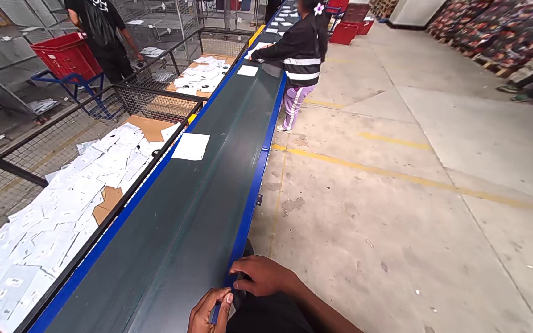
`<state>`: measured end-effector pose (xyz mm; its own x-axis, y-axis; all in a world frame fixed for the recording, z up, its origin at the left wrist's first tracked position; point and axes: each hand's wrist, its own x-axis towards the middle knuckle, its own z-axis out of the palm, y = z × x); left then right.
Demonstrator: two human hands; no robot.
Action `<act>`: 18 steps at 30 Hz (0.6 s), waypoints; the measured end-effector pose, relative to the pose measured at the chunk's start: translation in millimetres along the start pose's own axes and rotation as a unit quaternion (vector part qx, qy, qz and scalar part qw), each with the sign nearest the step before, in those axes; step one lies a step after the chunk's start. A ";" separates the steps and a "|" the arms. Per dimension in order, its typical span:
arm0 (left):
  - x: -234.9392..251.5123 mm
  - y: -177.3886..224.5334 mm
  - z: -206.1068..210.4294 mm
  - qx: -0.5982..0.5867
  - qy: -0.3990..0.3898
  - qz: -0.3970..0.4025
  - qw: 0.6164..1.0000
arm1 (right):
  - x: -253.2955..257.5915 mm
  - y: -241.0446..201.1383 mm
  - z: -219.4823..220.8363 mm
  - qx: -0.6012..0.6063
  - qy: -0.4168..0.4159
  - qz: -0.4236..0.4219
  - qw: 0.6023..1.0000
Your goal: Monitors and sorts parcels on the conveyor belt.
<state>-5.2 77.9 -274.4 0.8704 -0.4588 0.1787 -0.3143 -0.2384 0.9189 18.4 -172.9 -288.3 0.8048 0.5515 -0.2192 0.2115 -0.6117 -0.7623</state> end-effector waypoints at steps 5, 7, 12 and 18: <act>-1.7 -1.0 1.3 0.001 -0.003 -0.001 1.000 | -2.2 -0.3 1.8 0.000 -0.001 0.004 1.000; -1.8 -0.6 1.2 -0.001 -0.006 -0.005 1.000 | -2.8 0.1 2.7 0.002 -0.001 0.006 1.000; -0.9 -3.3 1.9 0.000 -0.013 -0.009 1.000 | -3.2 1.5 4.2 0.003 0.001 0.007 1.000; 0.8 -7.5 0.8 -0.004 -0.013 -0.026 1.000 | 1.8 -1.0 1.7 0.000 -0.003 0.007 1.000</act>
<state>-2.4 78.7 -281.4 0.8749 -0.4687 0.1215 -0.2656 -0.2547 0.9298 18.7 -170.4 -289.0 0.8040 0.5466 -0.2341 0.1996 -0.6190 -0.7596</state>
